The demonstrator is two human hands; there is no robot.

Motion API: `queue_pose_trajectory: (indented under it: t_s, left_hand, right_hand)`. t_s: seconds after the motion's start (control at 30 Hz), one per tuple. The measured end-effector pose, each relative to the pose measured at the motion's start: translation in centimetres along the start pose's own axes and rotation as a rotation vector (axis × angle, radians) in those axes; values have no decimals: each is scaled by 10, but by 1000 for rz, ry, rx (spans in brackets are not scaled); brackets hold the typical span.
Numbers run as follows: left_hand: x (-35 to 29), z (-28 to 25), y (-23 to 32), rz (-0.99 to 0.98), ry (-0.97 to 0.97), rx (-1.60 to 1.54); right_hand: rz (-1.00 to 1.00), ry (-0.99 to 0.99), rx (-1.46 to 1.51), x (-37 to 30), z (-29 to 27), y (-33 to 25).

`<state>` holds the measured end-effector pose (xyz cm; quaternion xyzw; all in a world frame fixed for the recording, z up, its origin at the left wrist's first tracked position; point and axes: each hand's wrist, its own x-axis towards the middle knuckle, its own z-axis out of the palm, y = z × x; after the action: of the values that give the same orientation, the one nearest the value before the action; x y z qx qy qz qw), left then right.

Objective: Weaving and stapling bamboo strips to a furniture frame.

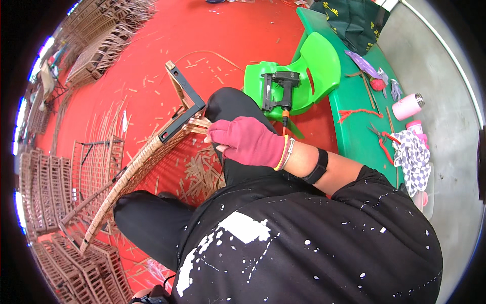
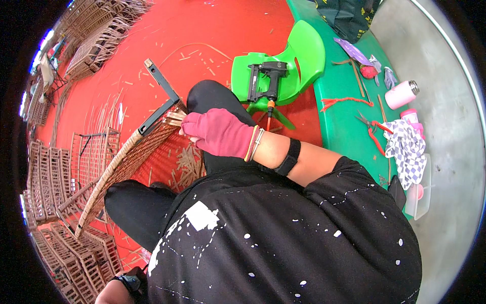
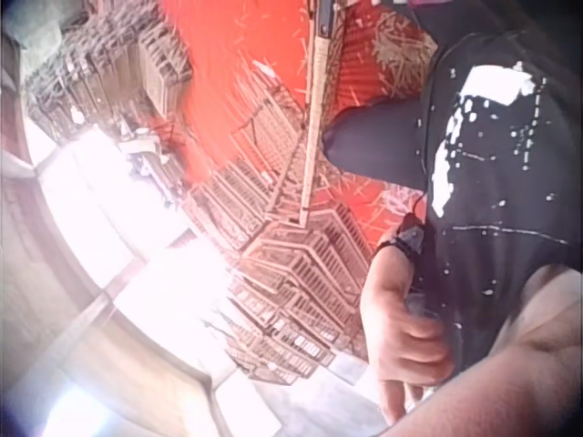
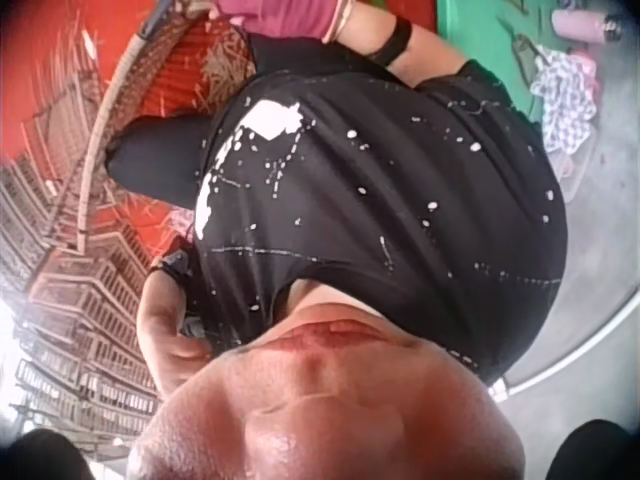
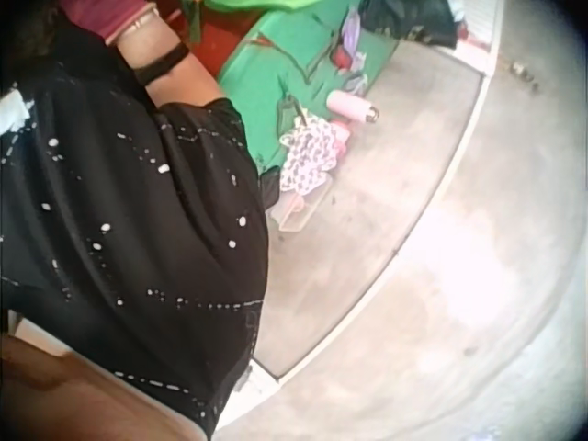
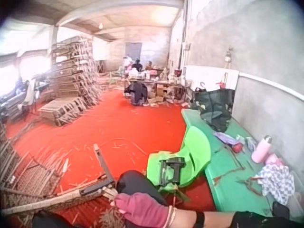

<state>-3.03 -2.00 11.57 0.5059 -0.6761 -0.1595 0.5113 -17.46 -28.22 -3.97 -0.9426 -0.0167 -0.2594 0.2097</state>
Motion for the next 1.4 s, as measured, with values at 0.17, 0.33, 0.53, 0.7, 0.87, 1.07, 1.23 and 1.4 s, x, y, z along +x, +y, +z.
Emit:
queue_pose_trajectory:
  t_s: [0.17,0.33,0.53,0.7,0.87,1.07,1.23,1.4]
  left_hand:
    - [-4,-4,8,78,-16,-54]
    - [-5,-6,16,152,-19,-103]
    - [-5,-9,23,240,-16,-162]
    - [-5,-9,27,316,-13,-212]
    - [-6,-9,32,388,-11,-260]
    - [-5,-6,41,479,-7,-321]
    - [-8,-3,47,553,-2,-377]
    - [-11,-1,53,628,2,-423]
  right_hand:
    - [-15,7,3,1,-4,-3]
    - [-18,-2,8,1,-1,-1]
    - [22,-54,13,3,-3,-1]
    - [8,-28,32,3,-3,-1]
    - [3,12,38,2,-1,-1]
    - [11,0,42,2,-2,-1]
    - [13,-29,40,2,-3,-1]
    - [3,-29,45,3,-2,-1]
